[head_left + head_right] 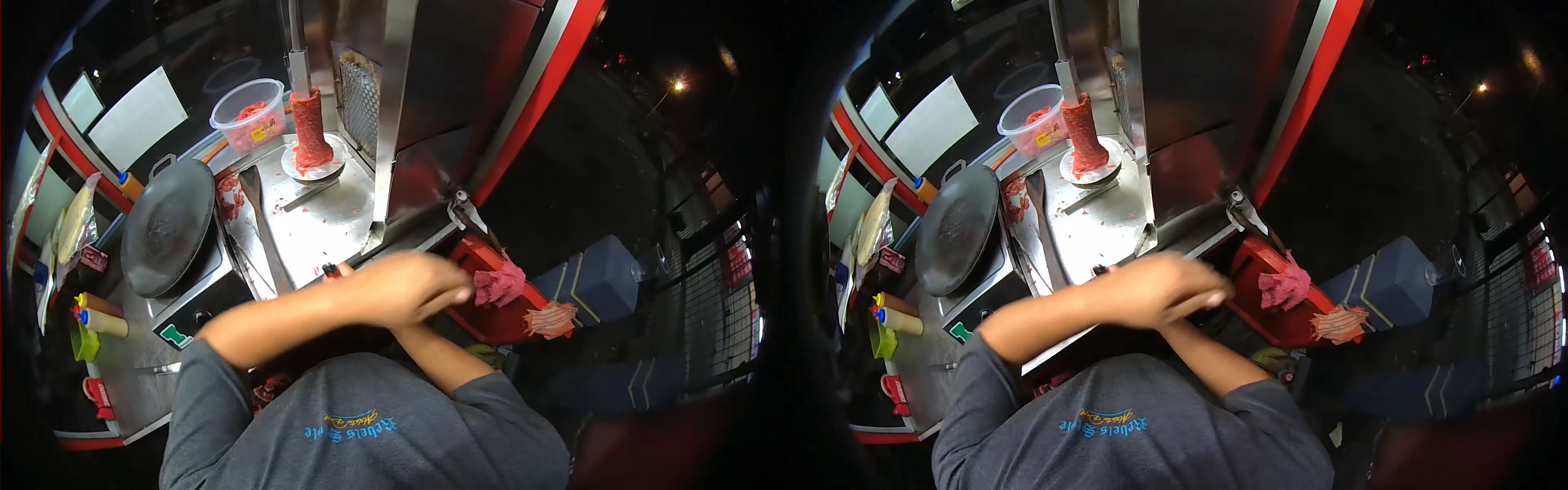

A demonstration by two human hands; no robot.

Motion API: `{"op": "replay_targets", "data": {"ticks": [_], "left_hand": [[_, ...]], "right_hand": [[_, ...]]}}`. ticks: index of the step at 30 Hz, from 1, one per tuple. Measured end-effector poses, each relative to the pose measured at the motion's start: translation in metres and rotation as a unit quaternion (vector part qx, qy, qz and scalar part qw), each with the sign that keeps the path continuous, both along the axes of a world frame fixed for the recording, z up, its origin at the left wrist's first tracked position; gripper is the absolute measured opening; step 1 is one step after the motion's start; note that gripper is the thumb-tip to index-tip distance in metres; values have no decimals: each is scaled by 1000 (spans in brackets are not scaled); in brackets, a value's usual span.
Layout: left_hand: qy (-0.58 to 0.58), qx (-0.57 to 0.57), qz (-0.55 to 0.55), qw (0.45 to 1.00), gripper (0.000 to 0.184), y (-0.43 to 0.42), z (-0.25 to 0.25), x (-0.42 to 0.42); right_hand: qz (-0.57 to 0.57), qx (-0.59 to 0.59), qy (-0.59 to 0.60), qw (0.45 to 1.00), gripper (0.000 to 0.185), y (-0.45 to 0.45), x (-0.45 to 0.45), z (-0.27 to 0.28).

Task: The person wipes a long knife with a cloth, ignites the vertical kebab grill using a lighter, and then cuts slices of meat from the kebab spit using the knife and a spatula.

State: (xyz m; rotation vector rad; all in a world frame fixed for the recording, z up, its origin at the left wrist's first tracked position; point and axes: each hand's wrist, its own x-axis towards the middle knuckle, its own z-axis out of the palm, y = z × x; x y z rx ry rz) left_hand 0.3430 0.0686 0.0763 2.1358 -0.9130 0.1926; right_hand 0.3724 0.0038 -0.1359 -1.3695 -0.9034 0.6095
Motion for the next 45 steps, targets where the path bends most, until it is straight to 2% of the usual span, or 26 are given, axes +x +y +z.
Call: {"op": "replay_targets", "data": {"ticks": [1,2,4,6,7,8,10,13,16,20,22,23,28,29,33,36,39,42,45], "left_hand": [[-35,54,17,998,26,-10,4,25],[-89,94,22,991,24,-20,-12,60],[-183,267,67,944,29,-31,-33,118],[-194,385,146,890,27,-39,-51,159],[-203,418,182,866,32,-40,-68,176],[-192,468,186,843,35,-36,-74,184],[-245,504,194,805,33,-36,-91,195],[-280,457,212,817,31,-32,-102,205],[-273,436,228,826,29,-36,-111,213],[-317,432,237,810,30,-35,-113,205],[-291,434,234,820,33,-35,-109,202],[-312,416,243,819,33,-34,-113,204],[-313,467,219,798,31,-30,-109,198],[-315,474,216,793,31,-28,-109,199],[-332,483,218,780,32,-28,-112,203],[-352,497,220,762,33,-28,-116,208],[-322,543,198,750,34,-30,-105,203],[-241,528,180,794,34,-36,-81,194],[-342,382,294,807,28,-53,-116,229]], "right_hand": [[23,-61,-92,994,38,17,18,12],[8,-29,-144,989,33,35,25,13],[-35,32,-248,967,23,69,37,18],[-15,-4,-73,997,22,102,50,29],[-55,-11,-50,997,21,103,48,55],[-63,33,-36,997,23,118,65,39],[-101,80,99,987,22,125,74,48],[-168,123,192,959,18,142,99,33],[-244,141,359,890,40,149,109,46],[-303,91,484,816,55,163,133,52],[-270,111,494,819,58,169,146,47],[-288,117,507,804,56,174,149,56],[-289,140,549,772,54,184,172,48],[-255,154,547,782,54,177,171,53],[-339,150,539,756,54,186,174,63],[-296,174,498,796,50,182,170,67],[-245,203,493,810,47,184,178,55],[-253,241,515,783,53,195,190,36],[-221,262,499,796,62,196,191,36]]}}
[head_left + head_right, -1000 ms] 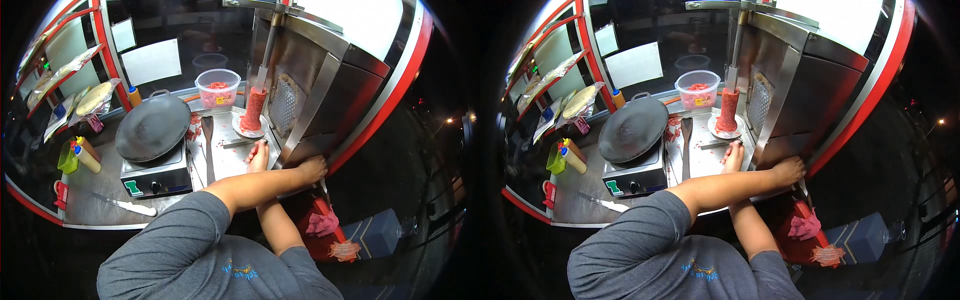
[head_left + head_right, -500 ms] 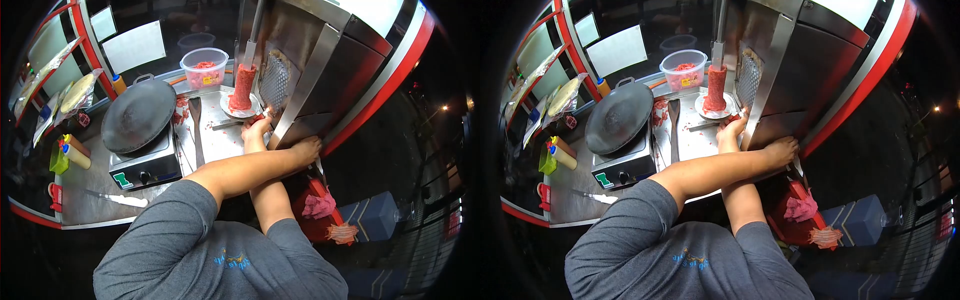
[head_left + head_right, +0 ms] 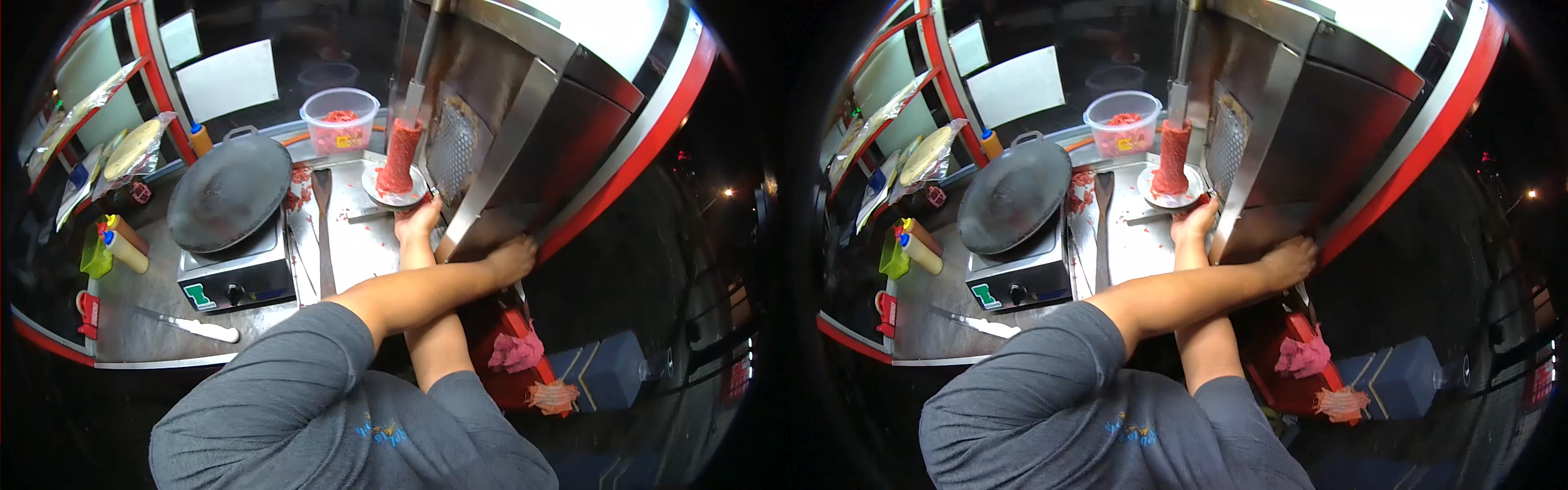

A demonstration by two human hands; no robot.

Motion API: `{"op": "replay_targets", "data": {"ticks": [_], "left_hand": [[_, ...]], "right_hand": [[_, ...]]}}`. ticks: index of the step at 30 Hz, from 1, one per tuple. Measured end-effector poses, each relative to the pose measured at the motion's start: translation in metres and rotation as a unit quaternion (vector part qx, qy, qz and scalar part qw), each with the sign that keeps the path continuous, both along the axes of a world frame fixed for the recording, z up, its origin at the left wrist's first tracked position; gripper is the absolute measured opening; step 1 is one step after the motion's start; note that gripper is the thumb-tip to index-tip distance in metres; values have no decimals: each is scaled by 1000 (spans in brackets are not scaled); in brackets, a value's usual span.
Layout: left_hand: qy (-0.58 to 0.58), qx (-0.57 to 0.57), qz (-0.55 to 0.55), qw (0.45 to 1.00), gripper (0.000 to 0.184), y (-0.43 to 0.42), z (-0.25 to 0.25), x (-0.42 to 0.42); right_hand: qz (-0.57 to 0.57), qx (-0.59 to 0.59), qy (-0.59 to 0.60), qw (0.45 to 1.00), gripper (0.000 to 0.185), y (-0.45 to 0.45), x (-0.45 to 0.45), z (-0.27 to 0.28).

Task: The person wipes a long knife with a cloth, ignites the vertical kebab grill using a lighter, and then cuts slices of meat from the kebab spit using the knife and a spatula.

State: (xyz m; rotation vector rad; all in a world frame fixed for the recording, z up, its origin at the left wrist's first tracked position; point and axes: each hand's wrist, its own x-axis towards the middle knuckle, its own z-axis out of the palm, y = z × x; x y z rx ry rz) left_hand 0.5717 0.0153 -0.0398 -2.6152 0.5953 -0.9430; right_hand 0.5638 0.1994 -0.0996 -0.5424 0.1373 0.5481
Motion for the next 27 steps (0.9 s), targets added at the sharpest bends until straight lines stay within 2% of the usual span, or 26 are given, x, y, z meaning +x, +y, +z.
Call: {"op": "replay_targets", "data": {"ticks": [1,3,6,7,9,12,18,21,22,24,27], "left_hand": [[25,-60,-36,997,23,-3,0,6],[93,-56,-15,994,21,-12,3,16],[121,-9,-1,993,17,-14,15,19],[147,-1,-19,989,16,-10,16,22],[202,16,-57,978,15,-5,29,22],[231,-23,-38,972,14,-6,39,24],[89,-72,-71,991,15,-4,25,15],[125,-18,-68,990,16,-1,31,13],[116,-13,-83,990,16,-1,31,12],[97,1,-109,989,16,5,30,9],[205,-24,-56,977,17,-1,39,15]], "right_hand": [[6,16,-7,1000,64,1,-5,6],[-1,12,-13,1000,66,0,-8,8],[4,-5,15,1000,52,-6,-14,15],[-3,-15,34,999,51,-8,-19,23],[2,-18,27,999,51,-4,-7,4],[15,-26,-9,1000,51,-6,-5,-4],[-21,-60,29,998,48,-5,-16,22],[-1,-40,3,999,47,-8,-16,16],[11,-36,-15,999,54,-6,-7,-1],[7,-39,-13,999,53,-5,-6,0],[4,-39,-9,999,53,-4,-6,-1]]}}
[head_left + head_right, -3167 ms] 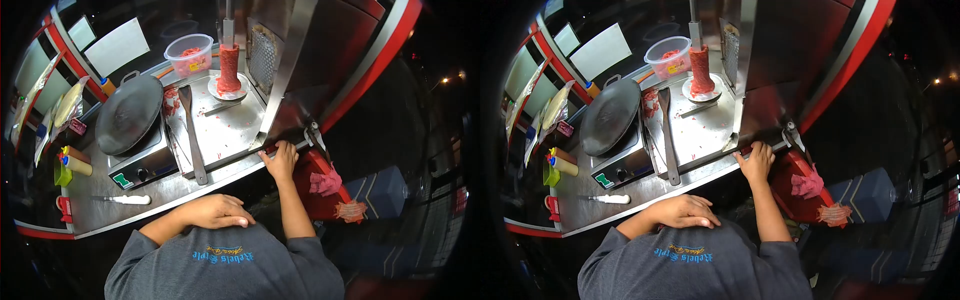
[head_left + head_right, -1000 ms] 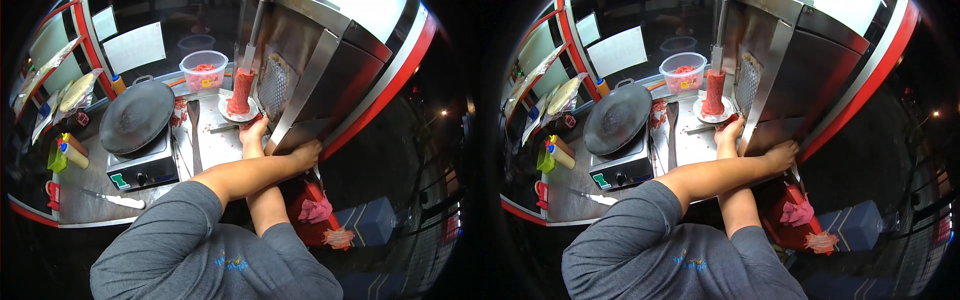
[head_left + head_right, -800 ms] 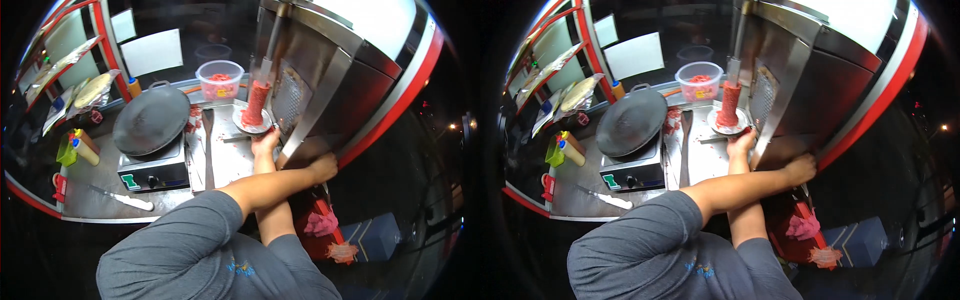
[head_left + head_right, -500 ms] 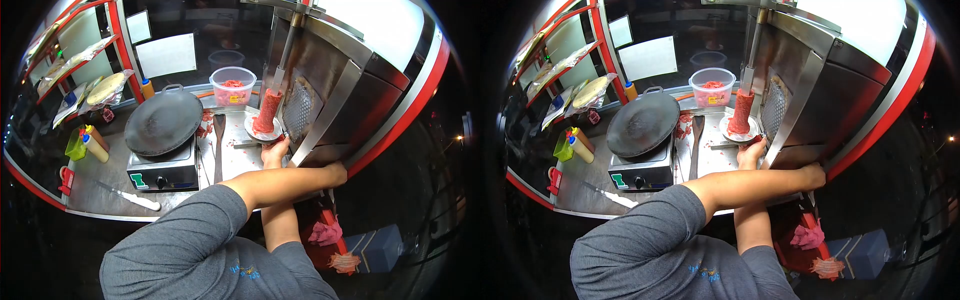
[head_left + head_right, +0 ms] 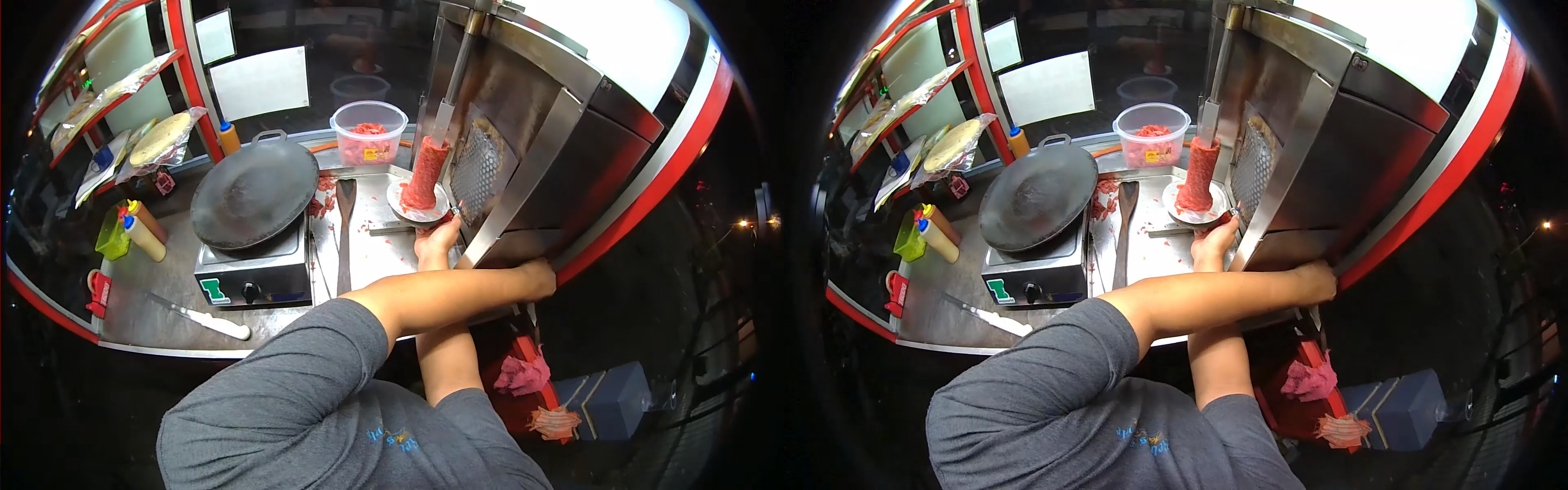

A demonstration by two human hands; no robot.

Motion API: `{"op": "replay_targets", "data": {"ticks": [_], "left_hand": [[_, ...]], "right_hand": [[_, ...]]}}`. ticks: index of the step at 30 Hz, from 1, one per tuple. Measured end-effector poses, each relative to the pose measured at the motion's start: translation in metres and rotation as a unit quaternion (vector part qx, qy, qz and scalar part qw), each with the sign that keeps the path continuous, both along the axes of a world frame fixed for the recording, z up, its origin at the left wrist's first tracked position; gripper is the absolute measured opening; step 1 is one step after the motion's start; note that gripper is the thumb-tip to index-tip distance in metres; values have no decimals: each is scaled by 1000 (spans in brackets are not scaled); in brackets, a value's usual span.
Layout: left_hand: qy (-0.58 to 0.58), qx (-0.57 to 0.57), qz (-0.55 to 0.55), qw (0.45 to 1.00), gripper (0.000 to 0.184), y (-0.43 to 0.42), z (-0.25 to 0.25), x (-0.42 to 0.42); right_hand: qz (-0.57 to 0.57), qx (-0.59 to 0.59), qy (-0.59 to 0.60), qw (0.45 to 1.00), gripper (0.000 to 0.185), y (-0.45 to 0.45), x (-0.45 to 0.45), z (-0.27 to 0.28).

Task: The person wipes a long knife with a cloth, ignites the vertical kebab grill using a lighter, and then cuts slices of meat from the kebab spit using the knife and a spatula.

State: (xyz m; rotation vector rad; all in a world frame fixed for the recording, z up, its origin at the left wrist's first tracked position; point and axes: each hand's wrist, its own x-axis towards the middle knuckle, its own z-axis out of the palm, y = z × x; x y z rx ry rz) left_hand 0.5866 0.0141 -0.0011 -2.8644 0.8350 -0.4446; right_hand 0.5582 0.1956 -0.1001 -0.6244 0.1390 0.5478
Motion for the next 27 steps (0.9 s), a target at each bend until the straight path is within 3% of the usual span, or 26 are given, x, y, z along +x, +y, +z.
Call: {"op": "replay_targets", "data": {"ticks": [9,15,20,24,27], "left_hand": [[-122,-39,-7,992,15,0,-19,-3],[-36,3,-6,999,13,2,-6,-6],[-80,-44,-4,996,13,3,-7,-10],[-133,-73,-9,988,14,2,-18,-10],[-110,-21,-17,994,15,5,-16,-9]], "right_hand": [[-10,-13,-2,1000,52,2,-2,3],[-9,-8,-8,1000,51,3,-3,7],[3,2,-10,1000,56,3,4,-6],[-3,8,-15,1000,49,-2,-5,5],[0,22,-8,1000,50,0,-1,1]]}}
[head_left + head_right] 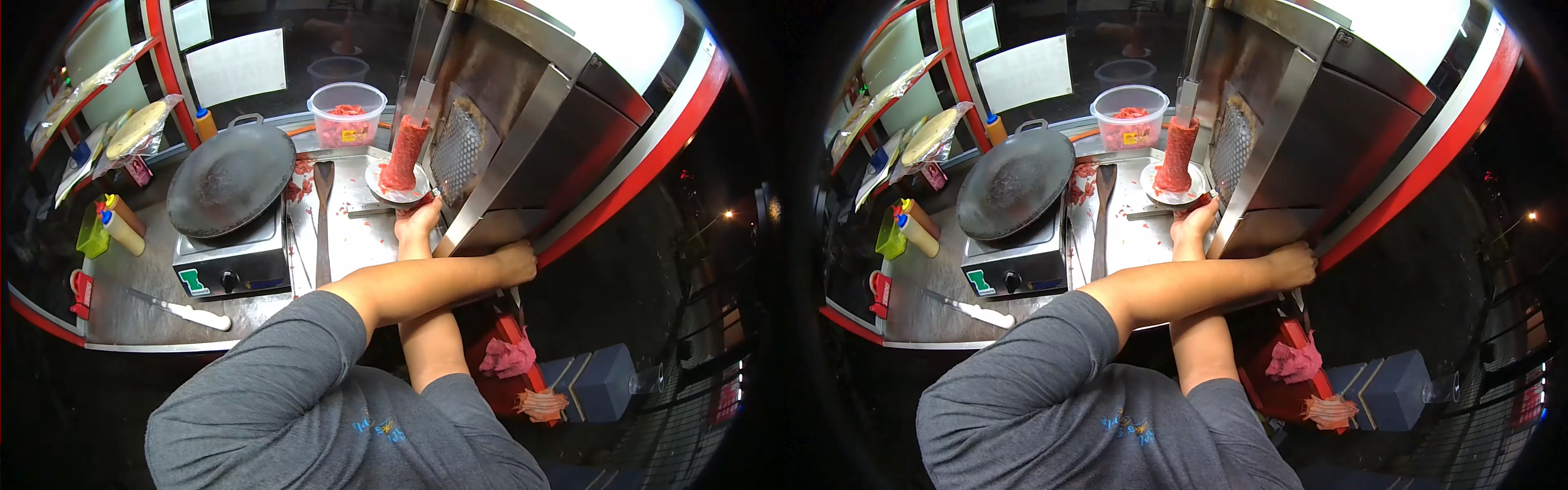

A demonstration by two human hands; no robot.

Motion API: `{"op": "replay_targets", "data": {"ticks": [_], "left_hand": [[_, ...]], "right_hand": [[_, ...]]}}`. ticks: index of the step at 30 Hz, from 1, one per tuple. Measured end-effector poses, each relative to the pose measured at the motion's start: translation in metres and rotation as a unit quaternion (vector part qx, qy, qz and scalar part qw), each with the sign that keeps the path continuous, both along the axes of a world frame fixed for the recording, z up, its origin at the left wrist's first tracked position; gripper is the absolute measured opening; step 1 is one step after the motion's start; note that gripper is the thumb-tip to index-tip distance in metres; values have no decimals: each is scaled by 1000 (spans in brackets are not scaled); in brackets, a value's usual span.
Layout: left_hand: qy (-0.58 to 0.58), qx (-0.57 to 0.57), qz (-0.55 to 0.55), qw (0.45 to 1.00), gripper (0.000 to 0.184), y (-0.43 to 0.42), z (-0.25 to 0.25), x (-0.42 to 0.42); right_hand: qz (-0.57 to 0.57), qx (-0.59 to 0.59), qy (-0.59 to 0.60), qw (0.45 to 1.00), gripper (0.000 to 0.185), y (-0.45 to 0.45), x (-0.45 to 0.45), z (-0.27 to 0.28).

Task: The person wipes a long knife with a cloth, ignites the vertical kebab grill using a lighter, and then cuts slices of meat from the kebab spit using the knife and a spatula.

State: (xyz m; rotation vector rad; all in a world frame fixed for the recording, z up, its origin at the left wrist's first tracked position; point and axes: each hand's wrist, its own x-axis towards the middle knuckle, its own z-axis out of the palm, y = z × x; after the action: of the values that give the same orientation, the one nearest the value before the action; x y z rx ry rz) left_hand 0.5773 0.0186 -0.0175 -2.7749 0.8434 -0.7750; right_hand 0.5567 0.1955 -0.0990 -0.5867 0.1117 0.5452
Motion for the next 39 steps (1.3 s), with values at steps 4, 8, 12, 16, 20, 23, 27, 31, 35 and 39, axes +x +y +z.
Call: {"op": "replay_targets", "data": {"ticks": [4,8,12,16,20,23,27,31,35,39], "left_hand": [[15,31,1,999,16,2,0,-7],[53,18,8,998,17,1,8,-13],[86,18,30,996,17,0,14,-17],[102,22,37,994,18,-1,14,-22],[52,1,2,999,22,-6,11,-55],[65,3,-46,997,26,-28,17,-94],[138,-30,-155,978,32,-35,55,-172],[168,-157,-258,938,37,-7,62,-241],[306,-293,-271,865,37,46,55,-313],[466,-457,-238,720,39,88,5,-369]], "right_hand": [[-6,9,2,1000,50,2,-1,2],[-6,14,-10,1000,50,2,-3,4],[-9,2,8,1000,50,2,-1,4],[-5,17,-4,1000,51,1,-3,6],[-12,-7,5,1000,51,-1,-5,10],[-27,11,13,999,55,-2,-17,22],[22,-12,39,999,59,-13,-32,15],[106,23,-51,993,58,-73,-113,30],[47,-63,-248,966,52,-153,-182,10],[-136,-439,-582,671,23,-195,-140,-18]]}}
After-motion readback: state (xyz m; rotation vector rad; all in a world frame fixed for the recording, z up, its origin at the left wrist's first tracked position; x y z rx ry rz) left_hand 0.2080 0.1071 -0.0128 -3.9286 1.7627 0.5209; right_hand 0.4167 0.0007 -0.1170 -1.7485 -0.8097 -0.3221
